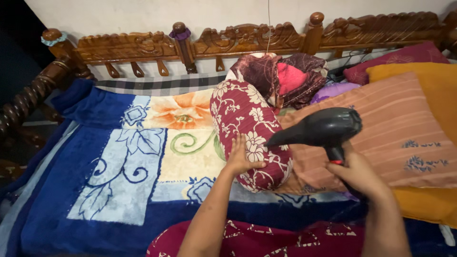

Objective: The person uses a hair dryer to dry a floral patterned bolster resting on a bed, moving the tool across the fabric and rotating the bolster to reach different sides.

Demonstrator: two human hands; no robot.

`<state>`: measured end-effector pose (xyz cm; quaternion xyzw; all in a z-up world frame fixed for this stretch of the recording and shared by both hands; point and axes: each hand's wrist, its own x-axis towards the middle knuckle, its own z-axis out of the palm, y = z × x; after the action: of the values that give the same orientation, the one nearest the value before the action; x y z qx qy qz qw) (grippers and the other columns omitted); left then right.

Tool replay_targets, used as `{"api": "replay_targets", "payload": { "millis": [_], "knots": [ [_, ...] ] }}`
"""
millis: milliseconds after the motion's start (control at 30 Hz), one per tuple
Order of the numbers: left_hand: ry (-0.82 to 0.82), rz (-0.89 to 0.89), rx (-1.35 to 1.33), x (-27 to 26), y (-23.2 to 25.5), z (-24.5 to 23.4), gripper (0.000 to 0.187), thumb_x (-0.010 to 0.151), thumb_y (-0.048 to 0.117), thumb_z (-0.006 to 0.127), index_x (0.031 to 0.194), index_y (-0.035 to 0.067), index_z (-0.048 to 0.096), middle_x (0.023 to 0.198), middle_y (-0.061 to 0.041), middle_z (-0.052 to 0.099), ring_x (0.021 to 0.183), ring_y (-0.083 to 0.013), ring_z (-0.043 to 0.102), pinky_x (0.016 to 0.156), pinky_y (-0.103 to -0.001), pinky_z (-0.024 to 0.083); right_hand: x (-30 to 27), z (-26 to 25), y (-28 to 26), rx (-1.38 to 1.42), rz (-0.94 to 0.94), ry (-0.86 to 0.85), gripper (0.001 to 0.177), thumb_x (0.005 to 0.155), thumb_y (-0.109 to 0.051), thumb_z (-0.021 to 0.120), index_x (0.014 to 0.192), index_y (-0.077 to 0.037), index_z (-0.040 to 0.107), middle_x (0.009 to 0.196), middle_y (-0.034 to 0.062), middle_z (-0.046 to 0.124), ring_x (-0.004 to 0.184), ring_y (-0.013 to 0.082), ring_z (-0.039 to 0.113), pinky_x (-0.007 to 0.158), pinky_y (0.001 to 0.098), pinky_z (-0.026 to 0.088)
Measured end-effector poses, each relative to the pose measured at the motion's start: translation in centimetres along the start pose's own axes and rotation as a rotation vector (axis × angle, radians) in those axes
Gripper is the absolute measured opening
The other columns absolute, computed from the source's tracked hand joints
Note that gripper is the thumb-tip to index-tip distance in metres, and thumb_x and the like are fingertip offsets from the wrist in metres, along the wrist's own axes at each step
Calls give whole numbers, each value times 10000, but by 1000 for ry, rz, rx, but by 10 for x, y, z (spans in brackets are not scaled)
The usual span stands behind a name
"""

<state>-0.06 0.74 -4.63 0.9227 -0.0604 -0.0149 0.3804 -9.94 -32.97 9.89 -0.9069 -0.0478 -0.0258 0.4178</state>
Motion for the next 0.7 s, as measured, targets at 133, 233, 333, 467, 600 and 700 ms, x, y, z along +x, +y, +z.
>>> {"api": "replay_targets", "payload": {
  "millis": [133, 233, 333, 467, 600, 700],
  "knots": [
    [-100, -23, 29, 17, -4, 0, 1588, 484, 566, 978, 1624, 30, 10, 1711, -210, -72, 1570, -430, -55, 1271, -472, 139, -19, -21, -16, 95, 159, -63, 733, 806, -182, 779, 1435, -78, 418, 689, 138, 613, 498, 217, 610, 471, 396, 510],
    [-180, -99, 94, 30, 1, 0, 1595, 502, 512, 992, 1624, 16, -28, 1708, -224, -87, 1555, -465, -65, 1265, -478, 149, -23, -26, -23, -13, 159, -25, 722, 802, -171, 783, 1417, -69, 418, 684, 140, 640, 499, 225, 639, 474, 391, 528],
    [-224, -156, 191, 39, 9, 4, 1607, 518, 501, 997, 1614, -26, -53, 1696, -272, -88, 1536, -508, -36, 1264, -495, 157, -13, -12, -17, -58, 123, 40, 687, 799, -190, 789, 1375, -61, 439, 660, 133, 626, 500, 237, 630, 472, 402, 516],
    [-205, -134, 339, 47, 14, 10, 1617, 509, 535, 999, 1571, -128, -24, 1662, -356, -21, 1557, -476, 64, 1258, -528, 173, 14, 21, 20, -9, 87, 173, 573, 817, -270, 764, 1251, -14, 489, 617, 124, 622, 494, 230, 628, 467, 412, 502],
    [-199, -80, 377, 43, 13, 9, 1587, 523, 540, 1002, 1540, -154, 2, 1654, -338, 23, 1580, -466, 27, 1239, -571, 154, 52, 79, 46, 229, 153, 246, 454, 899, -246, 786, 1116, 56, 525, 637, 104, 626, 485, 195, 632, 451, 370, 503],
    [-127, -61, 256, 22, 15, -1, 1573, 541, 524, 1008, 1581, -101, 7, 1663, -341, -14, 1538, -512, 42, 1262, -516, 148, 59, 101, 39, 490, 148, 299, 519, 853, -171, 754, 1211, 20, 432, 629, 89, 612, 470, 189, 642, 423, 357, 530]
  ]
}}
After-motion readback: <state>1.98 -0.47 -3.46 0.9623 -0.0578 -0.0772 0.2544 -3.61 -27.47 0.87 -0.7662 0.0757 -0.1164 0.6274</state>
